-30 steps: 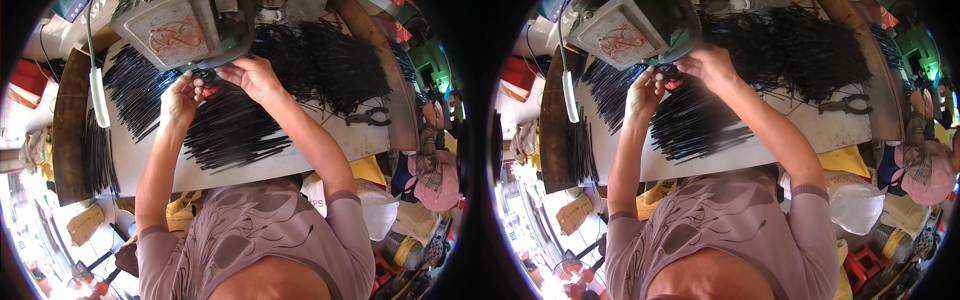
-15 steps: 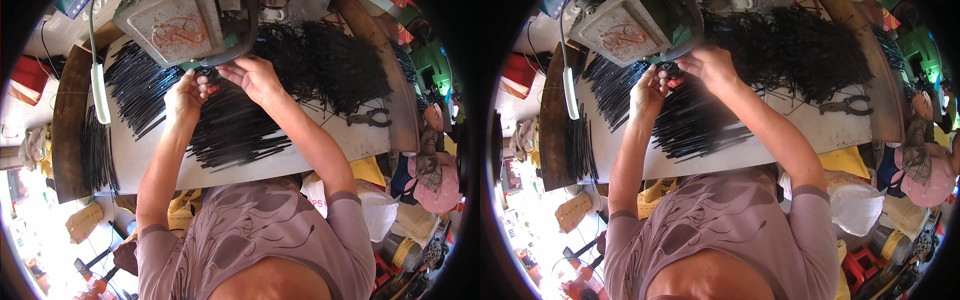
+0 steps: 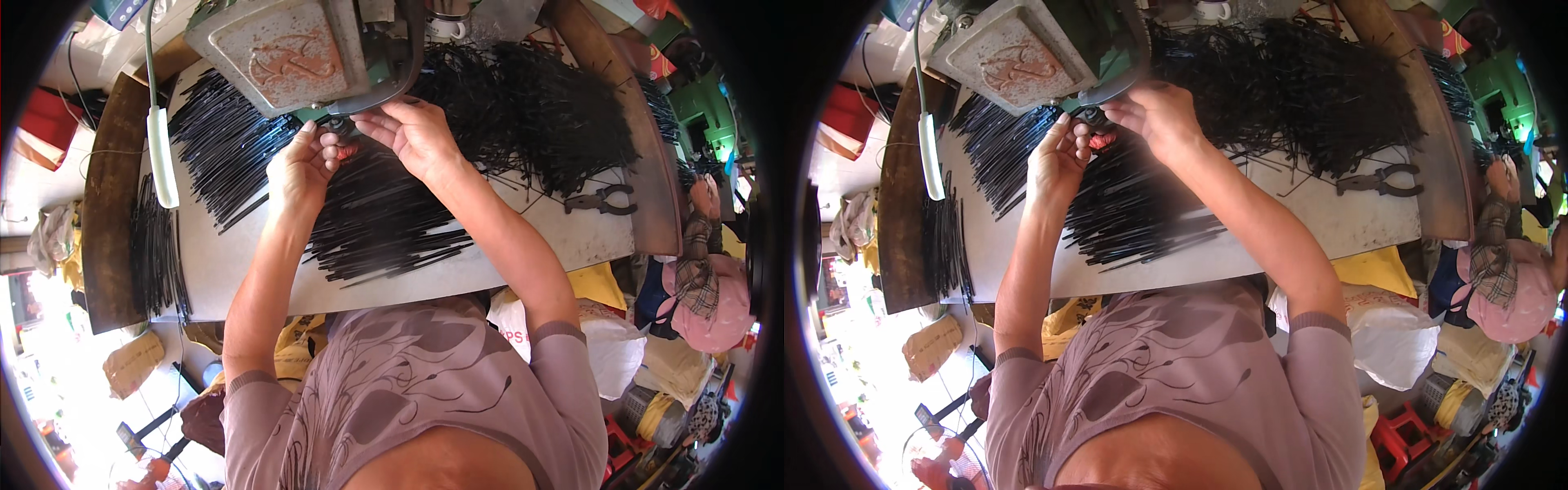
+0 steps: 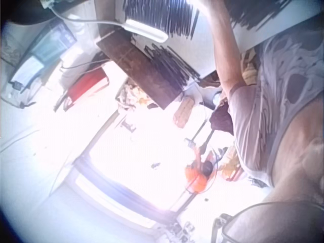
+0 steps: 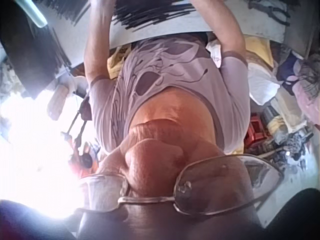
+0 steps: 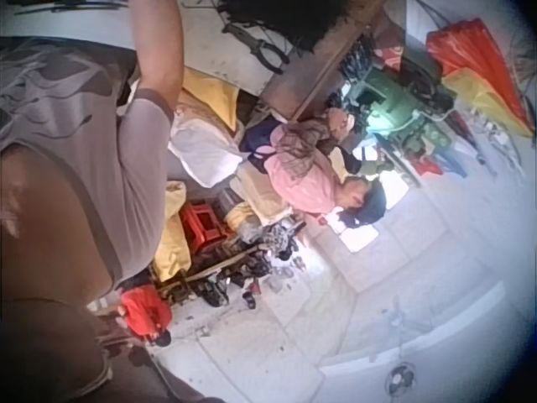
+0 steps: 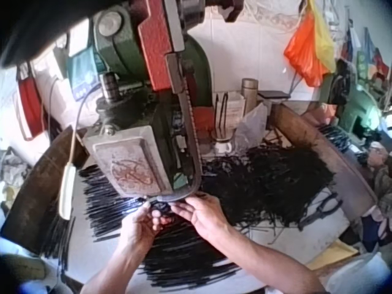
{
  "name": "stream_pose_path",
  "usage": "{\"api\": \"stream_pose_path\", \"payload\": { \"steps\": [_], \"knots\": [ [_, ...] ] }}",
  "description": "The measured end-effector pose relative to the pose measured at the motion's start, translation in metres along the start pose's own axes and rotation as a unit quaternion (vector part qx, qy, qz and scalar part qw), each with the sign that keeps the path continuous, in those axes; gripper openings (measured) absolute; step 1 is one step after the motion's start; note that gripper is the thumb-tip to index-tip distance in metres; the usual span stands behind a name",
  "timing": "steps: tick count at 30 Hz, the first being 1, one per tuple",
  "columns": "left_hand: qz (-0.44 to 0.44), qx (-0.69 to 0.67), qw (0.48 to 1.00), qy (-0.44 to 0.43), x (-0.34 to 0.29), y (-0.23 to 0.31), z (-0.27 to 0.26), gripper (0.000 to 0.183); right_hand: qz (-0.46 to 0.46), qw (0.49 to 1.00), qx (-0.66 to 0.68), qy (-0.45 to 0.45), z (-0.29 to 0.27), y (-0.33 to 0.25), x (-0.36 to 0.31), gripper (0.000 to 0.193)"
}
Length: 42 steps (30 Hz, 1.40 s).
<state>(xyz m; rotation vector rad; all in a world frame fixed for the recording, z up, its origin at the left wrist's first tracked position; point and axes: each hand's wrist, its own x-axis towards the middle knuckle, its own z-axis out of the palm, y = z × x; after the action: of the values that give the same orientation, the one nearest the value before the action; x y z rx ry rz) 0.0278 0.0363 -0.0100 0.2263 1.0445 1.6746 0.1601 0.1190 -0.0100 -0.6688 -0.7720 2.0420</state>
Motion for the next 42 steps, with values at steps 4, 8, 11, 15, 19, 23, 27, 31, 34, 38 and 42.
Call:
{"api": "stream_pose_path", "payload": {
  "steps": [4, 8, 11, 15, 19, 23, 27, 31, 34, 38, 42],
  "knots": [
    [-0.006, 0.011, 1.0, 0.025, 0.001, -0.001, -0.003, 0.018, 0.006, 1.0, -0.007, 0.006, 0.002, 0.0, -0.001, 0.016],
    [-0.013, 0.005, 1.0, -0.003, 0.0, -0.003, -0.005, 0.018, 0.004, 1.0, 0.012, 0.009, -0.003, 0.002, -0.001, 0.015],
    [-0.017, -0.02, 0.999, -0.019, 0.004, -0.006, -0.004, 0.02, 0.002, 0.999, 0.036, 0.0, -0.004, 0.0, -0.002, 0.015],
    [-0.002, -0.019, 0.999, -0.032, 0.009, -0.003, -0.016, 0.015, 0.003, 0.998, 0.068, -0.013, -0.001, 0.005, 0.0, 0.016],
    [-0.023, -0.038, 0.997, -0.07, 0.01, 0.006, -0.017, 0.013, 0.061, 0.998, -0.017, -0.015, -0.009, -0.012, -0.01, 0.023],
    [-0.048, 0.004, 0.996, -0.071, 0.016, 0.013, -0.014, 0.013, 0.049, 0.958, -0.273, -0.066, -0.04, -0.052, -0.043, 0.048],
    [-0.087, 0.025, 0.994, -0.067, 0.012, 0.023, -0.023, 0.016, -0.03, 0.755, -0.65, -0.08, -0.069, -0.117, -0.078, 0.019],
    [-0.093, 0.015, 0.988, -0.124, 0.011, 0.023, -0.03, 0.016, -0.097, 0.544, -0.833, 0.018, -0.105, -0.155, -0.113, 0.018],
    [-0.11, -0.009, 0.978, -0.175, 0.012, 0.023, -0.028, 0.013, -0.104, 0.473, -0.872, 0.065, -0.126, -0.139, -0.113, 0.014],
    [-0.049, 0.028, 0.998, -0.018, -0.007, 0.015, 0.002, 0.011, -0.194, 0.443, -0.873, 0.061, -0.097, -0.112, -0.097, 0.011],
    [-0.125, 0.044, 0.986, -0.101, 0.0, 0.024, -0.031, 0.011, -0.382, 0.41, -0.825, -0.07, -0.041, -0.074, -0.077, 0.014]
  ]
}}
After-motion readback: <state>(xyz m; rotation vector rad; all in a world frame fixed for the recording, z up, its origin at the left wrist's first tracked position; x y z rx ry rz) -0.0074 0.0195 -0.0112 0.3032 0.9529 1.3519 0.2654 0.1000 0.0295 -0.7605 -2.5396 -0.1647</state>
